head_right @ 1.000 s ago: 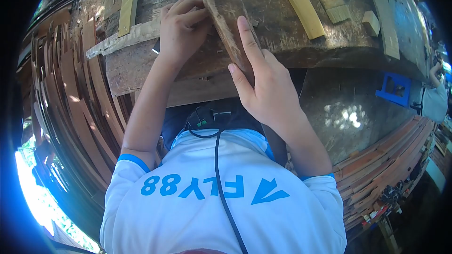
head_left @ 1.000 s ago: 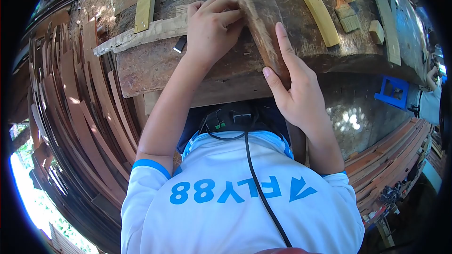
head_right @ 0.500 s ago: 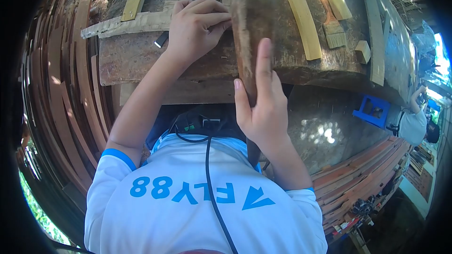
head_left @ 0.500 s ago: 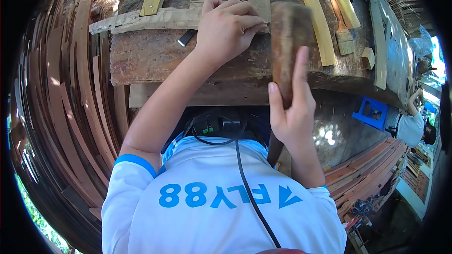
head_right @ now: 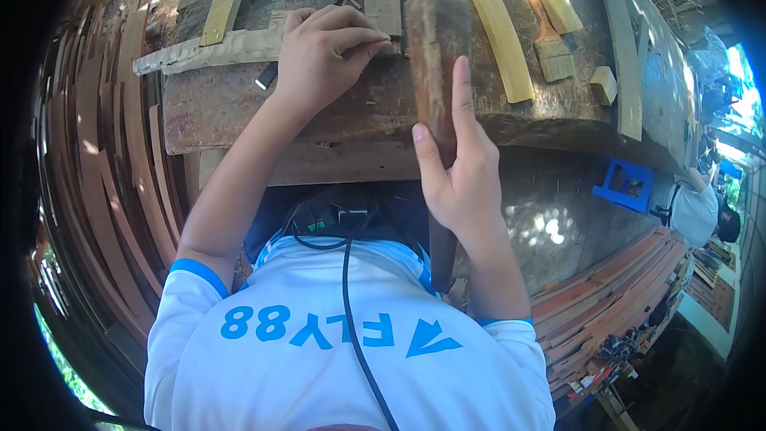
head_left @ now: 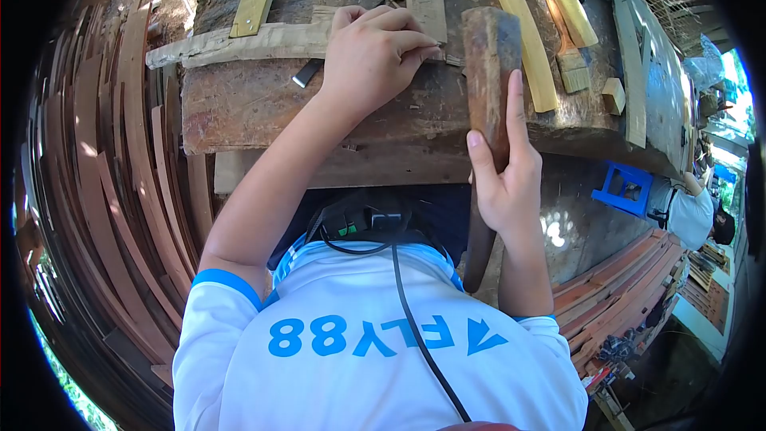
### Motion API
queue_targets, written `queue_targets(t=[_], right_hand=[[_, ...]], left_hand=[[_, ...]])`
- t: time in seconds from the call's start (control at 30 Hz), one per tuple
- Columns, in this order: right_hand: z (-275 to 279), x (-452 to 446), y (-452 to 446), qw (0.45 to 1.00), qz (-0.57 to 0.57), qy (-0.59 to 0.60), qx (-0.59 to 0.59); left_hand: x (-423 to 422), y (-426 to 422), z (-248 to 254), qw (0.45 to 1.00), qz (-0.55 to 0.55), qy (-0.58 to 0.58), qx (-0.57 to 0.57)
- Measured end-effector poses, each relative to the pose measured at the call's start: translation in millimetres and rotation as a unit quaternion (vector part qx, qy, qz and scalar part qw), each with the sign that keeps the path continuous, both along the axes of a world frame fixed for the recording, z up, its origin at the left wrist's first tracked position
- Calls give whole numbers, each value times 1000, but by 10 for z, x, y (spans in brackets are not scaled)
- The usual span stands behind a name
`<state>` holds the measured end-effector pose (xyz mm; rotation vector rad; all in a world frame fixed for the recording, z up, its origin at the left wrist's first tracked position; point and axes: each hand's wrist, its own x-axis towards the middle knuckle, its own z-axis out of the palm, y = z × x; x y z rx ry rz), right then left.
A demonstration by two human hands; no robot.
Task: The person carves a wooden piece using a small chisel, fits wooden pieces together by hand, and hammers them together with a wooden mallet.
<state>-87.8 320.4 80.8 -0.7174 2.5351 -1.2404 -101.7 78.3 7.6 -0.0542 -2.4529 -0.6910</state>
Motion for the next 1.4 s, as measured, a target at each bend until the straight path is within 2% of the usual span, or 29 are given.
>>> queue_targets(t=[0.17, 0.27, 0.4, 0.5, 0.6, 0.7, 0.87, 0.9, 0.97, 1.03, 1.07, 1.13, 1.2, 1.33, 1.4], right_hand=[[-129, -149, 147, 998, -42, 4, 44], [-256, -130, 226, 996, -45, 17, 73], [-347, -132, 209, 992, -49, 38, 114], [-340, -161, 192, 992, -46, 36, 112], [-348, -161, 209, 994, -42, 38, 88], [-252, -189, 205, 996, -55, 18, 62], [-56, -238, 61, 992, -58, 113, 4], [-29, -281, 9, 982, -42, 184, 2], [116, -259, -199, 987, -68, 148, 2], [100, -263, -299, 985, -60, 163, 22], [57, -314, -332, 979, -35, 194, 43], [-27, -435, -375, 952, 18, 285, 109], [-62, -408, -414, 961, -1, 241, 134], [42, -333, -386, 966, -51, 209, 143], [65, -324, -416, 971, -71, 207, 96]], left_hand=[[45, -82, 190, 994, -50, -80, 46], [-61, -335, 326, 985, -129, -101, 50], [-455, -593, 495, 966, -170, -119, -152], [-702, -622, 496, 942, -221, -154, -199], [-843, -588, 692, 925, -215, -270, -158], [-862, -514, 567, 954, -93, -255, -129], [-900, -622, 409, 963, -122, -224, -87], [-961, -654, 332, 965, -138, -208, -83], [-976, -714, 185, 978, -154, -108, -90], [-884, -693, 418, 973, -164, -163, -25], [-890, -646, 482, 965, -130, -225, -12], [-812, -646, 525, 962, -155, -226, 12], [-867, -645, 587, 946, -157, -283, 12], [-884, -682, 522, 951, -179, -250, -25], [-929, -662, 466, 952, -179, -247, -18]])
